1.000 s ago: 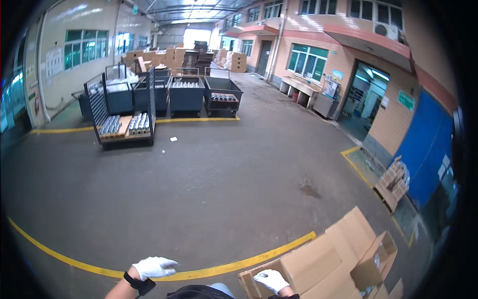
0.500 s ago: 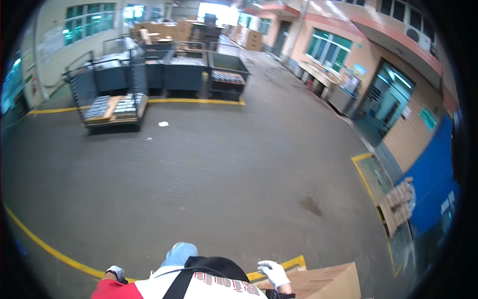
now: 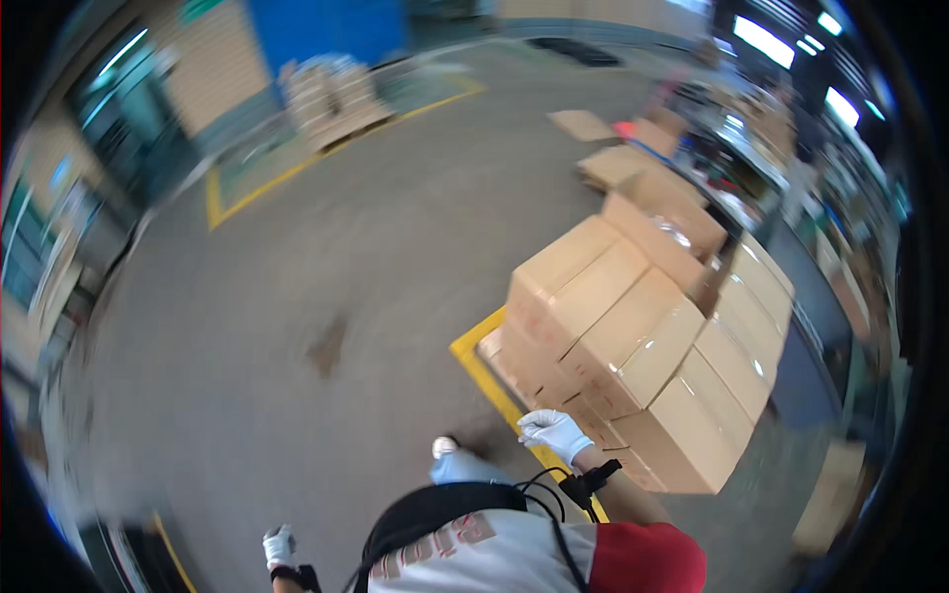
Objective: Arranging and inspecting metal pistons or cylinder components in a large storage bin on a factory floor.
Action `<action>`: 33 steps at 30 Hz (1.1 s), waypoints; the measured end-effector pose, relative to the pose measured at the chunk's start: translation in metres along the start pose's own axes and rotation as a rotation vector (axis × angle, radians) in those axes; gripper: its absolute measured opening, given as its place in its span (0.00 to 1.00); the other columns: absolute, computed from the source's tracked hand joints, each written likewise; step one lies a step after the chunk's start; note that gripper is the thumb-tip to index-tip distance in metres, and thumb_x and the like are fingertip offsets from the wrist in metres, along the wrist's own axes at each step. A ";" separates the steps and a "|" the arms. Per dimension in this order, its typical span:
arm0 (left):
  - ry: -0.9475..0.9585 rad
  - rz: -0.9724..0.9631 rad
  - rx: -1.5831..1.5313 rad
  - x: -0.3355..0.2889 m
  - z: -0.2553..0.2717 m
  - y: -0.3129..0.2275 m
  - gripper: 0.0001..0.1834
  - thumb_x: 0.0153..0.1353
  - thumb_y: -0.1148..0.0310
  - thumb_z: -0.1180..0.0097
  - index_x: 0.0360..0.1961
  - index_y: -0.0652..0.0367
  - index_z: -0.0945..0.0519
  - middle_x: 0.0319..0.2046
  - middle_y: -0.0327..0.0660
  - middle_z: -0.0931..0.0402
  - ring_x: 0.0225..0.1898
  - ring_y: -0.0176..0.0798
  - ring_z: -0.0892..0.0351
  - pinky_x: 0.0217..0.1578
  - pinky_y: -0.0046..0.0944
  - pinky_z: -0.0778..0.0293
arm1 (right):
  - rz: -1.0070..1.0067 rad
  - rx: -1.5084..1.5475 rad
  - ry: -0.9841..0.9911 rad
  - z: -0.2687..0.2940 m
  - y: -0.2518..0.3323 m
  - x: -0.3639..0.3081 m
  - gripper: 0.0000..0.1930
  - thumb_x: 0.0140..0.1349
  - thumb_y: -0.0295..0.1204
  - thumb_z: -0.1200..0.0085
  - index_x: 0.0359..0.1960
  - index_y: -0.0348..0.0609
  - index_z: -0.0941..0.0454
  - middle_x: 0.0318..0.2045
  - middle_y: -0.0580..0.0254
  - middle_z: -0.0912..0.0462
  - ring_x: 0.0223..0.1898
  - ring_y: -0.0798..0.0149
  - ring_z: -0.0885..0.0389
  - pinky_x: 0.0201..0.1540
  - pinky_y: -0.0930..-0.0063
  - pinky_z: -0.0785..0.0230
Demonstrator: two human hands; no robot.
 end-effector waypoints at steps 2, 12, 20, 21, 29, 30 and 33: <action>0.146 -0.232 0.037 0.034 -0.047 -0.142 0.10 0.64 0.59 0.38 0.36 0.54 0.18 0.15 0.31 0.30 0.14 0.27 0.33 0.15 0.31 0.36 | 0.046 0.362 0.125 -0.015 0.026 0.028 0.16 0.68 0.23 0.50 0.56 0.31 0.27 0.49 0.49 0.20 0.52 0.55 0.19 0.59 0.66 0.27; 0.795 -0.928 -0.292 -0.014 -0.286 -0.637 0.13 0.68 0.61 0.43 0.38 0.62 0.20 0.22 0.29 0.28 0.20 0.20 0.36 0.20 0.24 0.42 | 0.679 0.194 0.627 -0.251 0.329 0.301 0.22 0.70 0.31 0.49 0.63 0.35 0.31 0.59 0.56 0.25 0.61 0.62 0.27 0.65 0.70 0.34; 0.928 -0.889 -0.420 0.132 -0.461 -0.826 0.11 0.71 0.66 0.47 0.29 0.54 0.24 0.19 0.24 0.31 0.16 0.16 0.44 0.15 0.21 0.50 | 0.710 0.450 0.645 -0.155 0.446 0.420 0.27 0.74 0.35 0.56 0.71 0.37 0.43 0.68 0.56 0.36 0.69 0.64 0.37 0.71 0.65 0.44; 0.933 -0.972 -0.299 0.151 -0.489 -0.848 0.12 0.72 0.63 0.48 0.30 0.54 0.24 0.22 0.27 0.29 0.19 0.20 0.37 0.19 0.23 0.41 | 0.596 0.491 0.465 -0.128 0.421 0.420 0.28 0.75 0.37 0.56 0.72 0.38 0.45 0.68 0.55 0.36 0.69 0.63 0.37 0.71 0.65 0.45; 1.044 -1.052 -0.259 0.234 -0.741 -1.100 0.17 0.68 0.60 0.47 0.41 0.66 0.21 0.35 0.43 0.21 0.37 0.41 0.23 0.48 0.41 0.26 | 0.361 0.747 -0.587 0.056 0.390 0.457 0.23 0.74 0.40 0.55 0.66 0.44 0.34 0.60 0.60 0.24 0.52 0.69 0.18 0.54 0.78 0.25; 1.118 -1.057 -0.201 0.259 -0.773 -1.109 0.15 0.68 0.60 0.47 0.37 0.65 0.24 0.30 0.44 0.23 0.32 0.43 0.24 0.45 0.44 0.25 | 0.292 0.716 -0.673 0.073 0.388 0.470 0.23 0.73 0.41 0.53 0.65 0.45 0.32 0.58 0.62 0.23 0.49 0.71 0.18 0.50 0.80 0.26; 1.247 -1.059 -0.003 0.286 -0.811 -1.119 0.19 0.68 0.60 0.48 0.23 0.59 0.31 0.16 0.46 0.30 0.17 0.49 0.27 0.36 0.52 0.20 | 0.140 0.666 -0.774 0.099 0.372 0.511 0.23 0.69 0.42 0.48 0.62 0.49 0.28 0.52 0.69 0.20 0.43 0.78 0.18 0.44 0.84 0.28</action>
Point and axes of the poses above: each hand's wrist, its own x-axis towards the middle knuckle, its own z-axis out of the back of the hand, y = z × x, the point moved 2 cm from there along x, towards the middle knuckle
